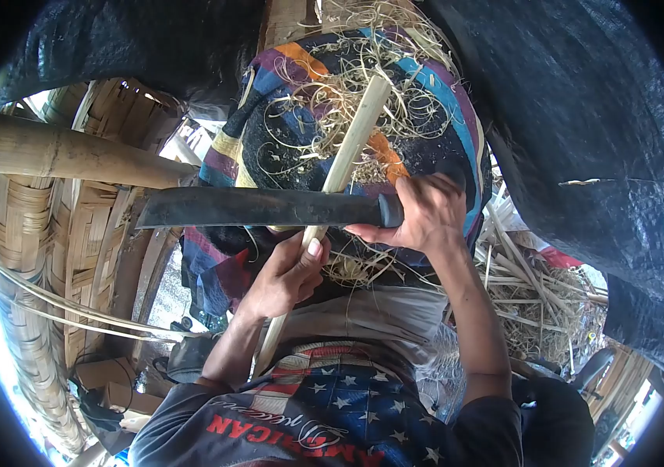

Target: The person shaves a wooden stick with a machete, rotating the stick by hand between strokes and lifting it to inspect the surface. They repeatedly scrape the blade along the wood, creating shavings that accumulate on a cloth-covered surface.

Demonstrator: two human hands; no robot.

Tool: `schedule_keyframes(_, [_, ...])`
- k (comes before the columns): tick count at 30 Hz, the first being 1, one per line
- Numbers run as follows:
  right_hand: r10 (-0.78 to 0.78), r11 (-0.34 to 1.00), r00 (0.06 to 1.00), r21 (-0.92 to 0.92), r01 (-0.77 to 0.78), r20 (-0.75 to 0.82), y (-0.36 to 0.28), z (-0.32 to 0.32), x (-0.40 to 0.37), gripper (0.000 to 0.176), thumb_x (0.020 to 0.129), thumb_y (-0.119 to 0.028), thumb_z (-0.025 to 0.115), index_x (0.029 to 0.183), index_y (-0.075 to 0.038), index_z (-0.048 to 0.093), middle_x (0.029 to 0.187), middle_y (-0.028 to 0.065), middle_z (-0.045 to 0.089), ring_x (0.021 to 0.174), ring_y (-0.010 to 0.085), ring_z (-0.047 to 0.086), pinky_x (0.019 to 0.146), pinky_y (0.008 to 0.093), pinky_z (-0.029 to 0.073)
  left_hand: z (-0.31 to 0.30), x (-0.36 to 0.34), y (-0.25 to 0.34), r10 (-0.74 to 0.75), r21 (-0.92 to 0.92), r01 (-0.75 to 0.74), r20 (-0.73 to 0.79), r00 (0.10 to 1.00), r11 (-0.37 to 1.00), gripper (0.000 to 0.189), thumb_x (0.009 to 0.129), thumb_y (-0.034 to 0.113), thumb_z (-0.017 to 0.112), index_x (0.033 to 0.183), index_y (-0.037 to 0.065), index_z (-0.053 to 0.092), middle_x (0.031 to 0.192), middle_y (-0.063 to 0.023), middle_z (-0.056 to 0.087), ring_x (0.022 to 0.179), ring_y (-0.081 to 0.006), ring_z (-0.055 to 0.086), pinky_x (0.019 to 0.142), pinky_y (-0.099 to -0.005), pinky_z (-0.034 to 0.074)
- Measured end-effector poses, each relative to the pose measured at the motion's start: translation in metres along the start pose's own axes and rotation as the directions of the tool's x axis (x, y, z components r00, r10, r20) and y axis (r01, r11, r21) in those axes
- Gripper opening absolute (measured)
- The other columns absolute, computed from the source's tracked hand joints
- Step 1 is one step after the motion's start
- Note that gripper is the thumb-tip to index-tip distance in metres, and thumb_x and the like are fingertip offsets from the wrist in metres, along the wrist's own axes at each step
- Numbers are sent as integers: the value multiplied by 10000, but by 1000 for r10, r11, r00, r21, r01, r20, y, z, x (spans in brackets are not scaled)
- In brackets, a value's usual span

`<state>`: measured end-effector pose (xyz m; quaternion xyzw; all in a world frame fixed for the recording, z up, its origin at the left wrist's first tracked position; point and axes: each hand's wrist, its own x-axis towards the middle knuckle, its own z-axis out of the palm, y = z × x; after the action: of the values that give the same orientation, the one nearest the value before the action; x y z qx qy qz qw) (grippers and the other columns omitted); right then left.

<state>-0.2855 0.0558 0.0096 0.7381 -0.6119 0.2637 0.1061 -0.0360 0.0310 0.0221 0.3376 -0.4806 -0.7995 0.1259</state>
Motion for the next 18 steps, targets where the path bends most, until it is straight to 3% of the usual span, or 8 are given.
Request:
schedule_keyframes(2, [-11, 1000, 1000, 15, 11, -16, 10, 1, -2, 746, 653, -789, 704, 674, -59, 551, 593, 100, 575, 511, 297, 594, 531, 401, 502, -1, -2, 0, 6, -6, -6, -12, 1000, 1000, 349, 1063, 417, 409, 963, 86, 455, 612, 80, 312, 456, -16, 268, 413, -217, 195])
schedule_keyframes(4, [79, 995, 997, -66, -78, 16, 26, -2, -8, 753, 656, -786, 705, 696, -46, 570, 586, 104, 577, 518, 305, 600, 501, 414, 494, -5, -8, 2, -11, -67, 7, -57, 998, 998, 346, 1056, 420, 429, 957, 90, 455, 624, 78, 314, 456, -14, 270, 409, -210, 205])
schedule_keyframes(5, [322, 936, 942, -180, -302, 93, 28, -8, -10, 756, 664, -773, 710, 711, -30, 576, 573, 106, 578, 520, 311, 611, 481, 413, 487, -10, -13, 4, -36, -124, 25, -87, 996, 992, 344, 1052, 421, 440, 950, 93, 453, 629, 77, 314, 456, -13, 271, 406, -207, 211])
schedule_keyframes(8, [122, 976, 982, -162, -145, -147, 63, -6, -17, 693, 697, -735, 719, 675, -63, 550, 541, 113, 570, 473, 323, 601, 447, 424, 469, -14, -17, 5, -43, -137, 33, -67, 997, 990, 341, 1055, 416, 438, 942, 95, 457, 616, 80, 316, 453, -19, 280, 405, -208, 220])
schedule_keyframes(12, [254, 953, 967, -165, -254, -24, 22, -14, -1, 679, 726, -736, 700, 612, -91, 520, 483, 111, 529, 436, 319, 574, 427, 427, 446, -23, -9, -1, -34, -172, 26, -46, 998, 985, 343, 1056, 420, 435, 950, 96, 468, 597, 80, 328, 455, -33, 292, 419, -219, 240])
schedule_keyframes(16, [25, 1000, 996, -8, -26, -83, -3, -9, 8, 729, 679, -800, 681, 600, -99, 497, 515, 61, 519, 447, 256, 560, 452, 380, 452, -8, -12, 1, -46, -123, 48, 15, 999, 991, 345, 1058, 417, 430, 941, 94, 463, 588, 72, 347, 455, -40, 321, 425, -226, 260])
schedule_keyframes(18, [-29, 998, 994, -62, 23, -107, -8, -12, 16, 744, 677, -815, 666, 601, -96, 491, 511, 61, 513, 439, 248, 549, 445, 380, 448, -10, -16, 0, -25, -115, 26, 11, 1000, 993, 358, 1051, 429, 436, 944, 88, 455, 607, 71, 323, 454, -35, 311, 416, -224, 259])
